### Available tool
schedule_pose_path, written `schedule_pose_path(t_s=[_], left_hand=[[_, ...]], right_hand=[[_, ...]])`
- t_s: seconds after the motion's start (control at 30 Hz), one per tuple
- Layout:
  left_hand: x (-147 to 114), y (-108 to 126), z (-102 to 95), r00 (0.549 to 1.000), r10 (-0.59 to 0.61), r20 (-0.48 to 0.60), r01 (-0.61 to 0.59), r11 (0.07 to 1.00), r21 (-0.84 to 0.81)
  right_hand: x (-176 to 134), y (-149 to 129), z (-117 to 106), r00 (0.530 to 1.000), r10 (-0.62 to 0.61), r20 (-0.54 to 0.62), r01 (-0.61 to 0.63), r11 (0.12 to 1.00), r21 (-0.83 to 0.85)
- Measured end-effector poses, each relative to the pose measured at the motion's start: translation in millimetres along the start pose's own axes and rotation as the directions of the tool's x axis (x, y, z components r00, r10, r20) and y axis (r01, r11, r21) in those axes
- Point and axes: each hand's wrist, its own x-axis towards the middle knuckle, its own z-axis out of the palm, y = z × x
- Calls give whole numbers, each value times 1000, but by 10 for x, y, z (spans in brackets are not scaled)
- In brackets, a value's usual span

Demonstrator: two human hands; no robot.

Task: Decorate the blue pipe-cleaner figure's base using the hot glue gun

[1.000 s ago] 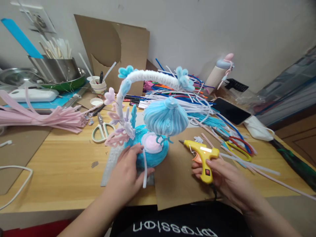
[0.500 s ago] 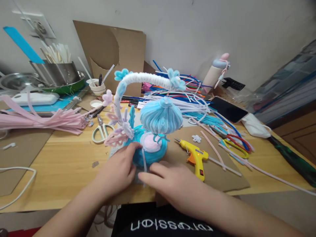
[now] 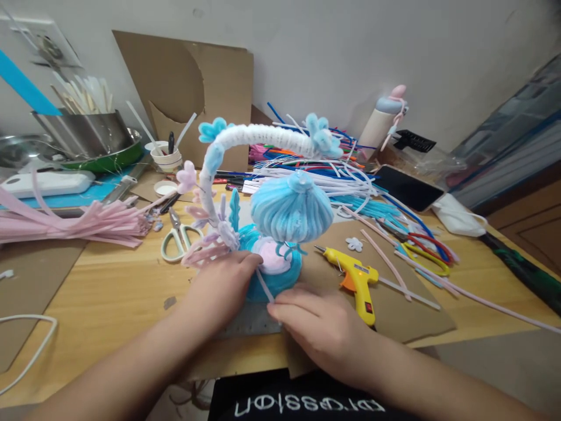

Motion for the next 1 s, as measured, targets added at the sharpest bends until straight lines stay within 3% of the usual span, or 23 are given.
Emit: schedule_pose_path(t_s=[0.27, 0.43, 0.73, 1.0], left_hand=[[-11, -52, 143, 990, -35, -133, 11, 983, -182], [-8, -40, 183, 981, -21, -195, -15, 983, -180], [-15, -26, 214, 971, 0, -239, -43, 984, -175], [-13, 4, 183, 982, -9, -191, -19, 990, -143]], right_hand=[[-182, 92, -85, 973, 230, 5, -229, 970, 76], [-228, 144, -124, 944, 327, 42, -329, 942, 60], [-162, 283, -196, 922, 384, 46, -380, 921, -85], [-42, 420, -182, 915, 387, 111, -350, 901, -255]])
